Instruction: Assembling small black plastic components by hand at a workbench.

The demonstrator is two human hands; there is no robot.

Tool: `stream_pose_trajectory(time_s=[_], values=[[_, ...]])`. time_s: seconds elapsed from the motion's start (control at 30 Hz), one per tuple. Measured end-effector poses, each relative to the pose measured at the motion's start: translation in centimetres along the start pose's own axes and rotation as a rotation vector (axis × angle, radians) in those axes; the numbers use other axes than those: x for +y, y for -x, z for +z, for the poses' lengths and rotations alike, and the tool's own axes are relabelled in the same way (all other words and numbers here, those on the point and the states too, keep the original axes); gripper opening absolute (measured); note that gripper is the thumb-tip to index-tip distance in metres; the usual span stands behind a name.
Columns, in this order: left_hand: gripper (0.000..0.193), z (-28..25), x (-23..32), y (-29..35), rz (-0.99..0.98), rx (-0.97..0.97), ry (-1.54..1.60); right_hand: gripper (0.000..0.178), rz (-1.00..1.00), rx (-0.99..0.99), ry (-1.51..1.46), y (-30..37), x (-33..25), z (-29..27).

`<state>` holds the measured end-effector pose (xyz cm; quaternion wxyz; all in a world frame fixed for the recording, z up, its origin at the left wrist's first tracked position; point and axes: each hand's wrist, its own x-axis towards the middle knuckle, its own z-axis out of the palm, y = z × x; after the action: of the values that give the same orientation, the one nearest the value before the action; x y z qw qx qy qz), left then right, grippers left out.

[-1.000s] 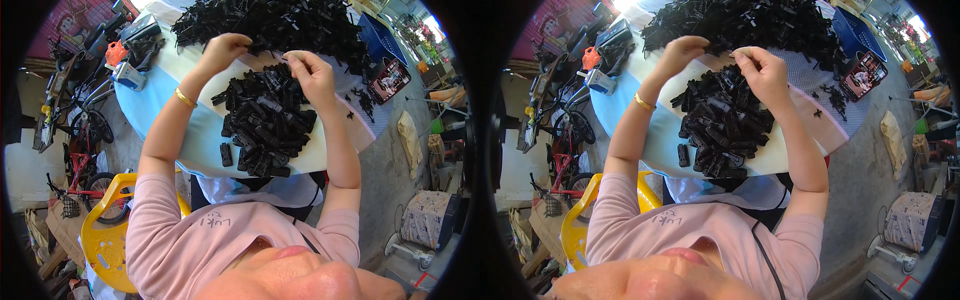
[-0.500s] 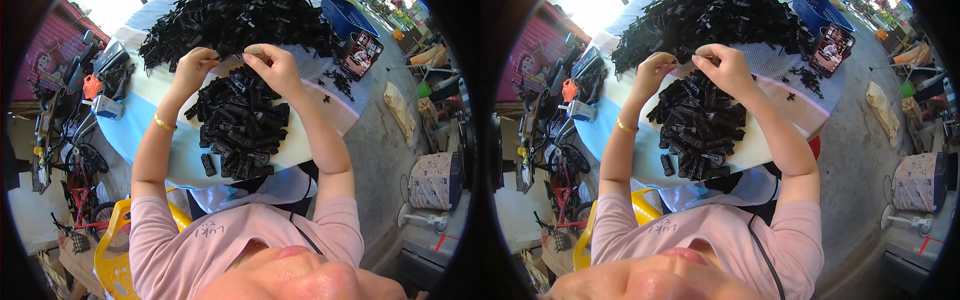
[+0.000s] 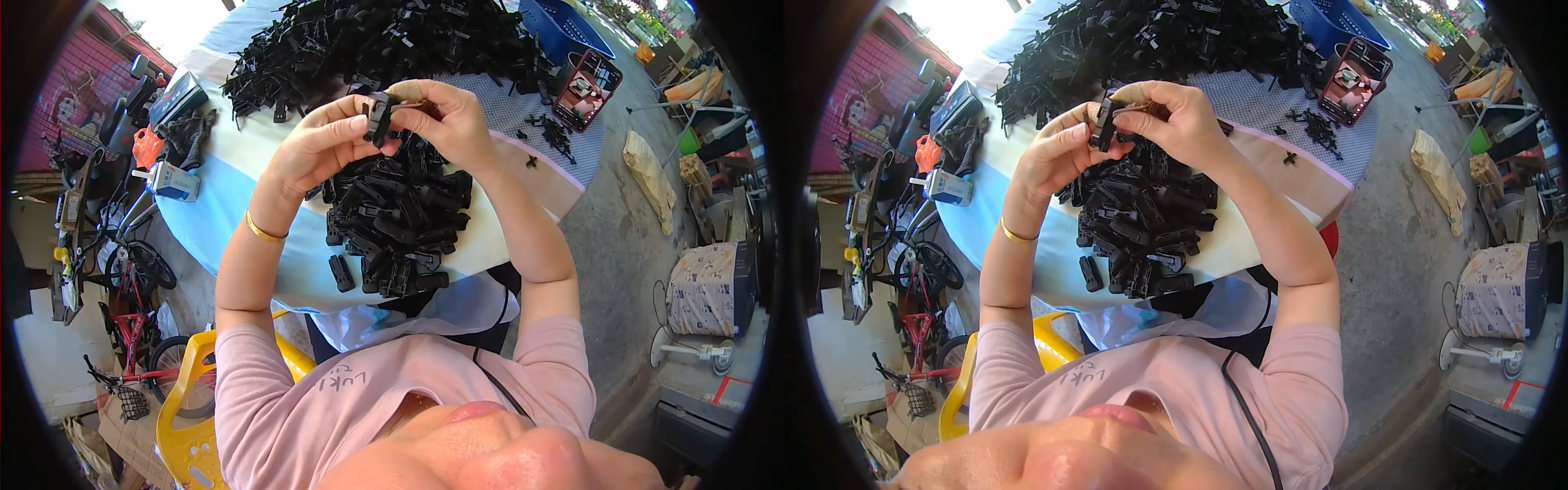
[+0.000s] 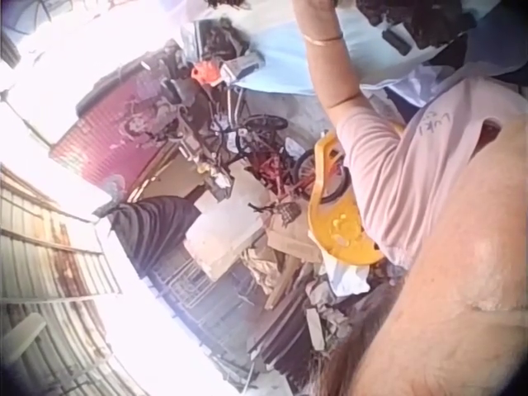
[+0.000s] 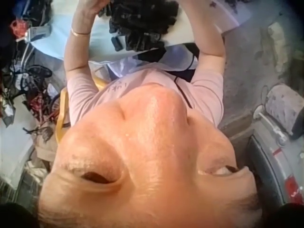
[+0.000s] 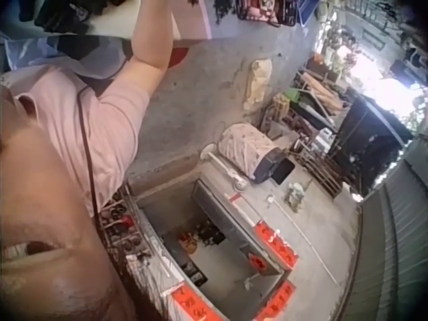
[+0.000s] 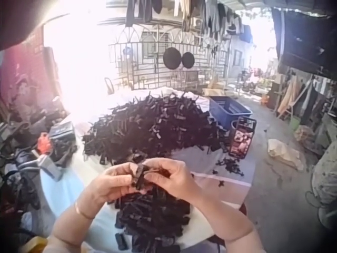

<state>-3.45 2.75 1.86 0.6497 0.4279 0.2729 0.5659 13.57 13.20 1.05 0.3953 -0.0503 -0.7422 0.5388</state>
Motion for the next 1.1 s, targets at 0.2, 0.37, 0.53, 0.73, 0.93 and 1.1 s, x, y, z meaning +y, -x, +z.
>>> stream_pose_trajectory(time_s=[0.2,0.37,0.53,0.73,0.93,1.1], values=[[0.013,0.4,0.0,0.0,-0.061,0.035,-0.062,0.026,-0.106,-0.065,0.094,0.1,-0.4,0.0],[0.006,1.3,0.1,0.2,0.168,0.245,-0.324,0.023,-0.048,0.029,0.103,0.1,-0.3,1.0],[0.028,1.8,-0.6,-0.3,0.334,0.369,-0.504,0.013,0.084,0.058,0.080,0.6,-0.8,1.0],[0.026,1.9,-1.3,-0.2,0.373,0.431,-0.676,0.013,0.114,0.054,0.112,0.5,-0.5,1.4],[0.025,2.6,-1.6,0.2,0.421,0.467,-0.833,0.013,0.138,0.053,0.150,0.6,-0.9,1.7],[0.020,2.6,-2.0,0.0,0.505,0.498,-0.884,0.013,0.178,0.041,0.149,0.7,-1.0,1.7]])
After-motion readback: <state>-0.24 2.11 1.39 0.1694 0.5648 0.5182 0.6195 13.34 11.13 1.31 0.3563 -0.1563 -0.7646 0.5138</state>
